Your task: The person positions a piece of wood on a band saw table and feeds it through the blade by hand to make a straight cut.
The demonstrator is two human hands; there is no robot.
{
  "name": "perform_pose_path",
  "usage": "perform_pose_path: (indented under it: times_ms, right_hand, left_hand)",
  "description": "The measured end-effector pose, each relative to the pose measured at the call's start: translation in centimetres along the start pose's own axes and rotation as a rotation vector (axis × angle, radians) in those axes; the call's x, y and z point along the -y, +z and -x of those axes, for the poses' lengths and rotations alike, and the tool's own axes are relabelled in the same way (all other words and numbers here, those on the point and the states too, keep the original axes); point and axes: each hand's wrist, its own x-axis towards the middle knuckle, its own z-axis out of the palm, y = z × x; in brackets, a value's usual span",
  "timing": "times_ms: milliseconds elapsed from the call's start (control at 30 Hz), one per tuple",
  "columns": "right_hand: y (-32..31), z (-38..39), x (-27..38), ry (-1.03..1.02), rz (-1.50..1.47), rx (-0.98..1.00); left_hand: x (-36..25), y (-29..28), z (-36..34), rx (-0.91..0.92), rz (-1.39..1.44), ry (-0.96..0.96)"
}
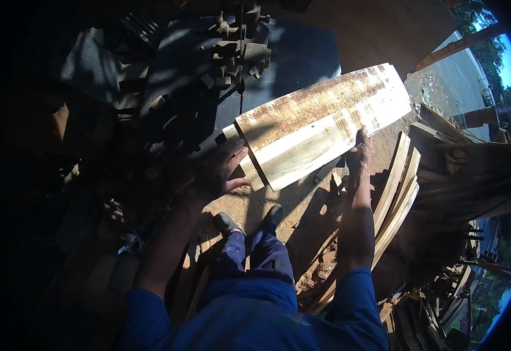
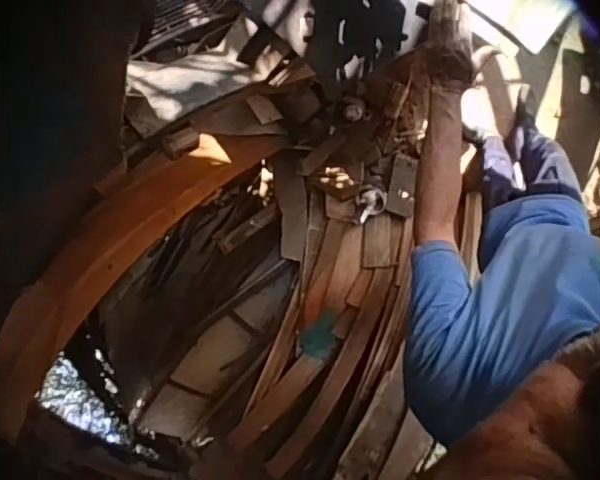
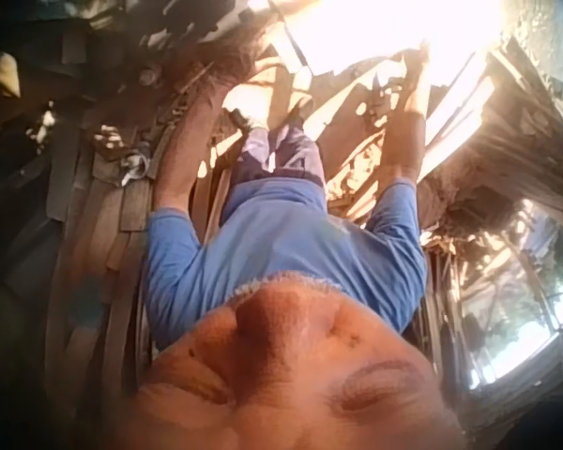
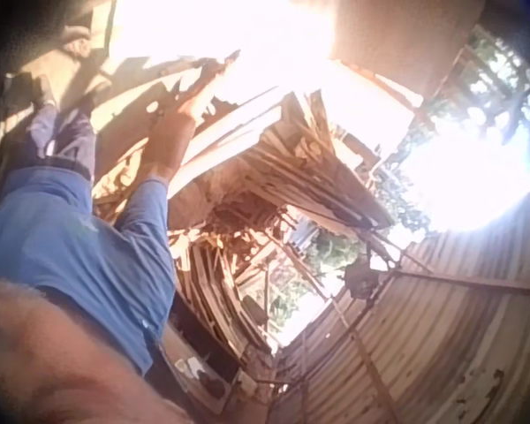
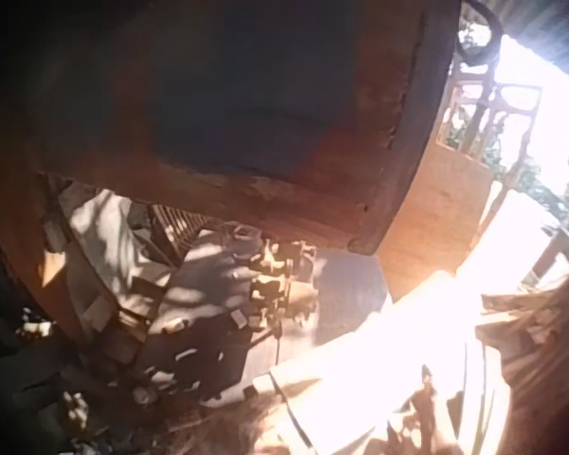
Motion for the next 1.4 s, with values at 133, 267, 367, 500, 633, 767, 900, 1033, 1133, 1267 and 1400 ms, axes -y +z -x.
perform_pose_path:
  times_ms: [133, 267, 367, 500, 633, 767, 900, 1033, 1133, 1267, 1400]
  right_hand:
    - [0.7, -2.6, 0.1, 0.017, -0.064, -0.035]
    - [2.2, -5.4, -0.6, -0.075, 0.008, -0.083]
    - [3.3, -7.1, -0.7, -0.078, -0.046, -0.041]
    - [3.1, -9.1, -1.0, -0.122, 0.015, -0.102]
    - [0.4, -11.1, -0.2, -0.175, 0.122, -0.143]
    - [0.9, -12.2, -2.7, -0.201, 0.1, -0.106]
    - [-5.1, -16.2, -0.1, -0.581, 0.735, -0.228]
    - [-4.0, -16.0, -3.3, -0.552, 0.975, -0.289]
    - [-5.6, -15.8, -1.5, -0.718, 1.351, -0.321]
    - [-1.3, -11.6, -4.5, -0.855, 1.345, -0.225]
    - [0.7, -10.2, -2.6, -0.653, 1.184, -0.351]
  left_hand:
    - [1.0, -0.1, -1.7, 0.021, -0.012, 0.021]
    - [2.3, 0.7, -2.3, -0.021, -0.038, 0.066]
    - [2.3, 0.7, -2.7, -0.039, -0.112, 0.051]
    - [2.0, 1.2, -2.7, -0.101, -0.04, 0.02]
    - [1.9, 1.4, -3.2, -0.113, 0.045, 0.015]
    - [2.3, 0.9, -2.5, -0.102, -0.029, -0.013]
    - [1.7, 1.3, -4.2, -0.078, -0.058, 0.001]
    - [3.1, 0.4, -3.7, 0.017, -0.168, 0.044]
    - [2.7, 0.1, -4.7, 0.023, -0.102, 0.063]
    - [2.8, -0.6, -3.5, 0.071, -0.164, -0.013]
    - [2.3, -0.4, -4.1, 0.062, -0.182, -0.009]
